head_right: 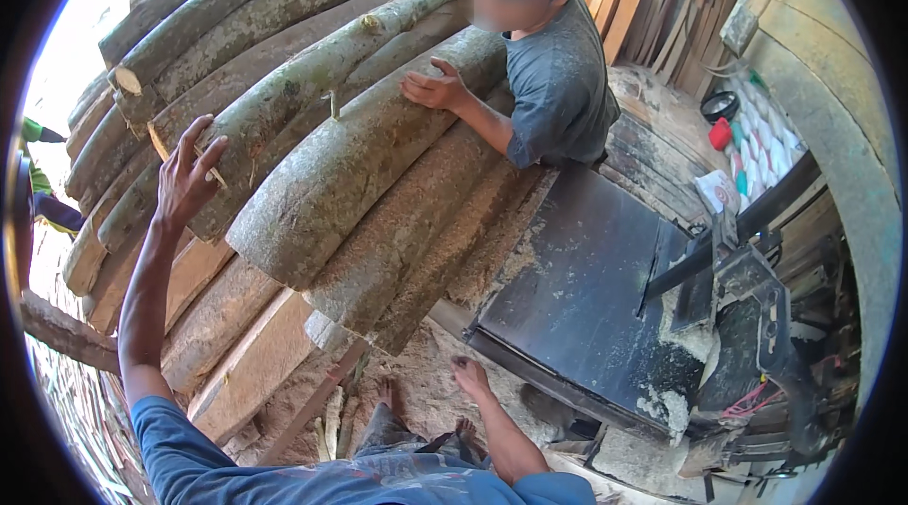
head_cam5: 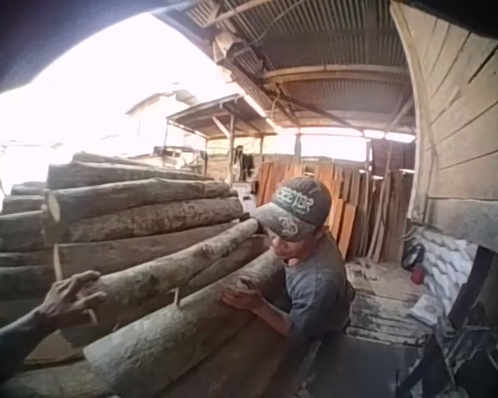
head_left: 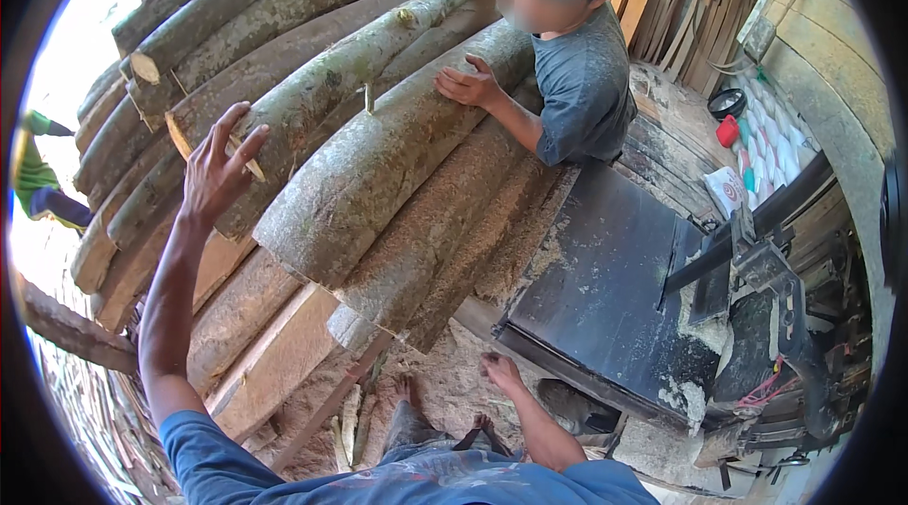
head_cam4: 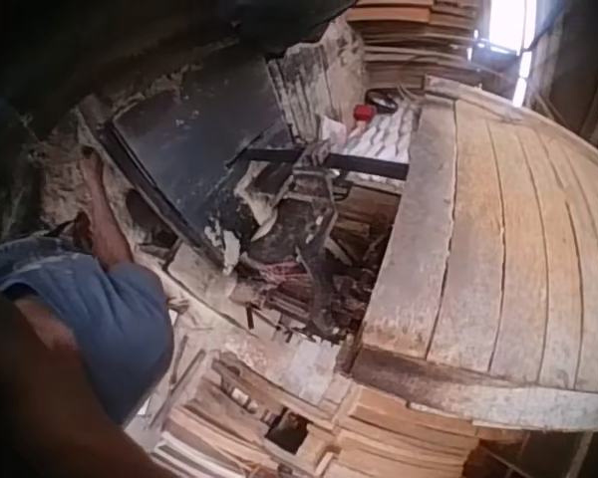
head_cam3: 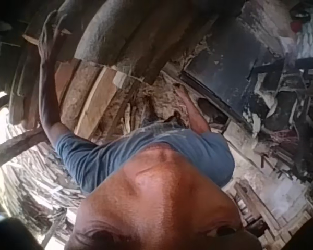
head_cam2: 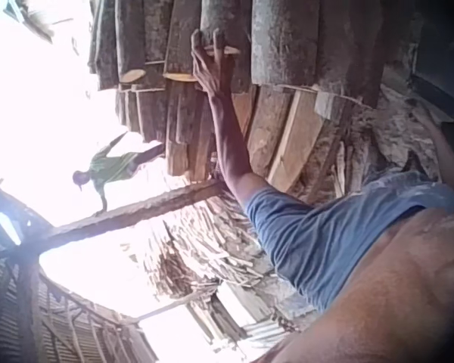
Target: The person feeds logs into a power saw by hand to cut them into boards, periodically clearing waste wood and selecting new logs from a nearby stack.
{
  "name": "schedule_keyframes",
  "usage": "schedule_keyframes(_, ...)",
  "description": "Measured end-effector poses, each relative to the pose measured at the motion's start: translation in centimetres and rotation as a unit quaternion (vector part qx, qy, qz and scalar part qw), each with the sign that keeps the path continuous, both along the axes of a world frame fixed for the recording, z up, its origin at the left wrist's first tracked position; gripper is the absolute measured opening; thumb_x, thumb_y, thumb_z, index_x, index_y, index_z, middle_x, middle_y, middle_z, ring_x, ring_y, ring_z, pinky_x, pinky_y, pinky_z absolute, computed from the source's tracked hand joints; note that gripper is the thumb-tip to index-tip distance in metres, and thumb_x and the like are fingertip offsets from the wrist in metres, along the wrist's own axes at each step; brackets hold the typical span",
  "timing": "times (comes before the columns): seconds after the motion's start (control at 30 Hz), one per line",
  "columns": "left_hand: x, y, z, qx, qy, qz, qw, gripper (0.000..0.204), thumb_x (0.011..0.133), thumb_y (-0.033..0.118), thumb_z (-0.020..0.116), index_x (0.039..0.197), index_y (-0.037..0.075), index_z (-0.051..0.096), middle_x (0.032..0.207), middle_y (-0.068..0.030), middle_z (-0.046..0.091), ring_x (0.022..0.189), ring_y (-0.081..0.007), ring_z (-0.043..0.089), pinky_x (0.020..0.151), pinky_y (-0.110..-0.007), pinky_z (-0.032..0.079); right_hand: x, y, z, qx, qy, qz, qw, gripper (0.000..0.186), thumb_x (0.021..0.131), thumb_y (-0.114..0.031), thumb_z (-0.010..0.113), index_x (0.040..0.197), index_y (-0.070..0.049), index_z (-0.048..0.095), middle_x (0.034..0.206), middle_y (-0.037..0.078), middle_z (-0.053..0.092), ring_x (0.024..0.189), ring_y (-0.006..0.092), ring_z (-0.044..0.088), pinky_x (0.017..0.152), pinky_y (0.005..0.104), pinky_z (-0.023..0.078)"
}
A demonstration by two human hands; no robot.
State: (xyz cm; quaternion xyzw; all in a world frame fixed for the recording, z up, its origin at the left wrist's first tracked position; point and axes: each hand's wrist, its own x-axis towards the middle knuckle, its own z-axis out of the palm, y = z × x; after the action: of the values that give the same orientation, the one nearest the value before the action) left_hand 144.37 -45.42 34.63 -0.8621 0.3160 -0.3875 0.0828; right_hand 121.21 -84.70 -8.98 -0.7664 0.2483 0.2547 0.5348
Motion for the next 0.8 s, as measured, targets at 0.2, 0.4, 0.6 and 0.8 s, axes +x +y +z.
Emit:
schedule_keyframes(0.2, -2.3, -0.6, 0.3, 0.024, -0.052, -0.085, 0.995, 0.055, 0.063, 0.014, 0.073, 0.109, 0.035, 0.05, 0.119, -0.0082, 0.047, 0.089, -0.0278, 0.059, 0.067, -0.036, 0.054, 7.8, 9.9, 19.0, 0.199, -0.329, -0.1, 0.918, 0.034, 0.091, -0.027, 0.049, 0.106, 0.002, 0.056, 0.093, 0.011, 0.063, 0.077, 0.017, 0.062, 0.069, 0.0267, 0.052)
schedule_keyframes(0.4, -6.2, -3.2, 0.3, 0.192, -0.054, -0.245, 0.949, 0.062, 0.06, 0.023, 0.075, 0.106, 0.047, 0.041, 0.117, -0.0089, 0.042, 0.084, -0.0266, 0.054, 0.077, -0.045, 0.051, 13.1, 17.8, 29.3, 0.418, -0.35, 0.112, 0.831, 0.068, 0.085, -0.058, 0.039, 0.126, -0.005, 0.038, 0.114, 0.013, 0.052, 0.1, 0.0204, 0.054, 0.086, 0.0369, 0.048)
schedule_keyframes(0.6, -10.4, -4.9, 0.6, 0.282, 0.007, -0.37, 0.885, 0.066, 0.075, 0.018, 0.058, 0.125, 0.047, 0.026, 0.129, -0.0003, 0.033, 0.083, -0.0157, 0.042, 0.083, -0.038, 0.038, 7.3, 20.4, 29.5, 0.69, -0.239, 0.112, 0.674, 0.084, 0.073, -0.066, 0.042, 0.132, -0.009, 0.026, 0.13, 0.011, 0.037, 0.117, 0.0225, 0.041, 0.095, 0.0423, 0.039)
schedule_keyframes(0.8, -14.9, -10.3, -5.0, 0.281, 0.158, -0.45, 0.833, 0.082, 0.074, 0.01, 0.059, 0.134, 0.048, 0.017, 0.139, -0.0015, 0.024, 0.082, -0.0153, 0.037, 0.086, -0.035, 0.039, -1.6, 15.3, 22.3, 0.713, -0.151, -0.023, 0.684, 0.063, 0.079, -0.051, 0.044, 0.127, -0.012, 0.032, 0.127, 0.008, 0.04, 0.114, 0.0209, 0.044, 0.094, 0.0447, 0.038)
